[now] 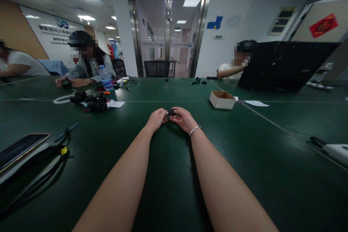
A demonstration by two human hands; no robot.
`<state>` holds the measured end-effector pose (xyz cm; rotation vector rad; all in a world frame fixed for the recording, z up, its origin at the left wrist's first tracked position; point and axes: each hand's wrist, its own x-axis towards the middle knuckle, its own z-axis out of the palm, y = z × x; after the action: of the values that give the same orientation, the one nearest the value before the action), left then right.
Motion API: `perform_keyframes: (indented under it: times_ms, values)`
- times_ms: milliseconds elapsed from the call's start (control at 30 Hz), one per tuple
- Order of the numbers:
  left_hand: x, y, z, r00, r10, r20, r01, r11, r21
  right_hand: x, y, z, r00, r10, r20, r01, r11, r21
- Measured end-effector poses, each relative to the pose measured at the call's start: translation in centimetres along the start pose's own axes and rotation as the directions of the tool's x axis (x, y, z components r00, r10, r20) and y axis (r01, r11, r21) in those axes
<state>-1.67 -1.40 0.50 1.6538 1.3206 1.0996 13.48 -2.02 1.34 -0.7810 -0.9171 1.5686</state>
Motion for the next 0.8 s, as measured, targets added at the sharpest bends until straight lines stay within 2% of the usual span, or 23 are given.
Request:
perform_keyframes:
  times_ms: [800]
  values:
    - [0.00,-0.09,-0.04,1.000,-0.015,-0.001,0.015,1.000,-0.004,-0.31,-0.25,0.41,1.000,0.010,-0.012,-0.010,1.000,-0.002]
